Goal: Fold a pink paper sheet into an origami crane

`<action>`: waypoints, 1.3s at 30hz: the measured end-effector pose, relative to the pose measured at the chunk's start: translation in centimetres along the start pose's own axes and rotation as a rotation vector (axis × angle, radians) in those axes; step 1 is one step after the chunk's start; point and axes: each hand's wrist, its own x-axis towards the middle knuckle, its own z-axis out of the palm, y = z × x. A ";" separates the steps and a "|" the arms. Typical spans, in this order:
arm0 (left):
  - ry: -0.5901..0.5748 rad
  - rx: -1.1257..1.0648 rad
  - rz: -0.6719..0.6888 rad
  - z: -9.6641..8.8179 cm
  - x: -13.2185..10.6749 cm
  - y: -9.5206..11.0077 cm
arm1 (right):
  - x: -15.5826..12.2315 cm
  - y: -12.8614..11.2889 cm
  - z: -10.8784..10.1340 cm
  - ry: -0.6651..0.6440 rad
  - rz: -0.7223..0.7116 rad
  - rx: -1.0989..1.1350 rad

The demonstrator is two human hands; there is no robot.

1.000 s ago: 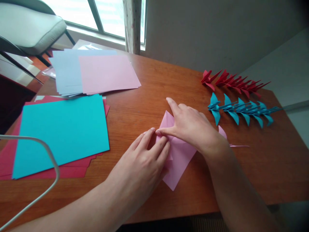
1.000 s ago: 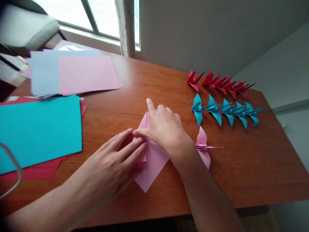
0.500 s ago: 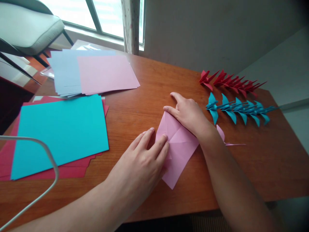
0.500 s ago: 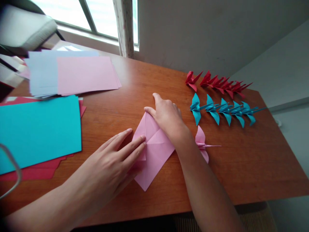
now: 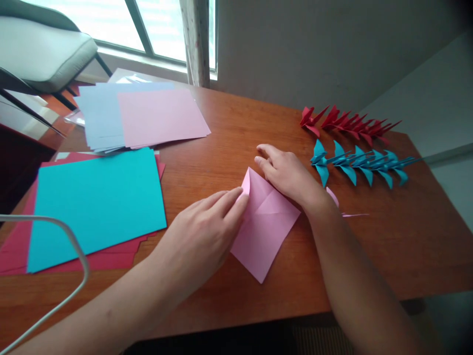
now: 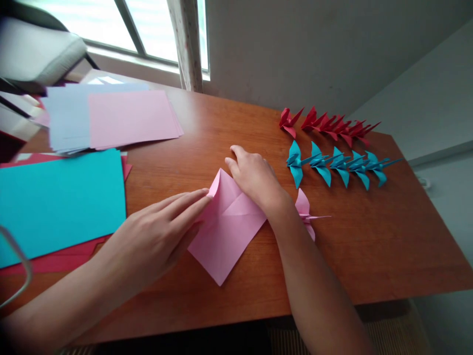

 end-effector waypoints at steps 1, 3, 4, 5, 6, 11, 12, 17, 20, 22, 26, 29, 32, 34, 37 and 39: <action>-0.008 -0.007 -0.038 -0.1 0.1 -0.4 | -0.3 0.1 -0.1 0.001 -0.002 0.019; 0.003 -0.041 -0.121 -0.1 0.2 -1.0 | -1.0 0.3 -0.1 0.016 0.003 0.056; 0.029 -0.065 -0.167 -0.1 0.3 -1.2 | -1.4 0.3 0.0 0.028 0.005 0.083; 0.058 -0.099 -0.219 -0.1 0.4 -1.4 | -1.8 0.4 0.1 0.042 0.004 0.121; 0.077 -0.149 -0.268 -0.2 0.5 -1.5 | -2.2 0.6 0.3 0.055 -0.003 0.169; 0.182 -0.515 -0.473 -0.6 1.3 -1.9 | -3.1 1.7 0.8 0.099 -0.052 0.429; 0.203 -0.605 -0.506 -0.6 1.4 -2.0 | -3.1 1.8 0.7 0.101 -0.054 0.467; 0.218 -0.994 -0.652 -0.5 1.7 -2.6 | -3.3 1.5 -0.1 0.035 -0.018 0.722; 0.209 -1.146 -0.725 -0.5 1.8 -2.5 | -3.8 0.8 -0.4 -0.032 0.037 0.854; 0.216 -1.249 -0.777 -0.7 1.9 -2.4 | -4.0 0.4 -0.4 -0.051 0.056 0.915; 0.235 -1.408 -0.875 -1.2 2.1 -2.1 | -4.1 0.2 -0.2 -0.061 0.062 1.015; 0.234 -1.462 -0.931 -1.5 2.3 -2.1 | -3.9 0.3 0.0 -0.073 0.070 1.095; 0.236 -1.448 -0.973 -1.8 2.5 -1.9 | -3.6 0.5 0.2 -0.087 0.096 1.172; 0.244 -1.426 -0.986 -1.9 2.5 -1.8 | -3.5 0.5 0.4 -0.092 0.124 1.202; 0.236 -1.397 -0.991 -2.1 2.5 -1.6 | -3.6 0.5 0.5 -0.093 0.148 1.209; 0.224 -1.393 -0.986 -2.2 2.4 -1.6 | -3.6 0.4 0.4 -0.090 0.148 1.200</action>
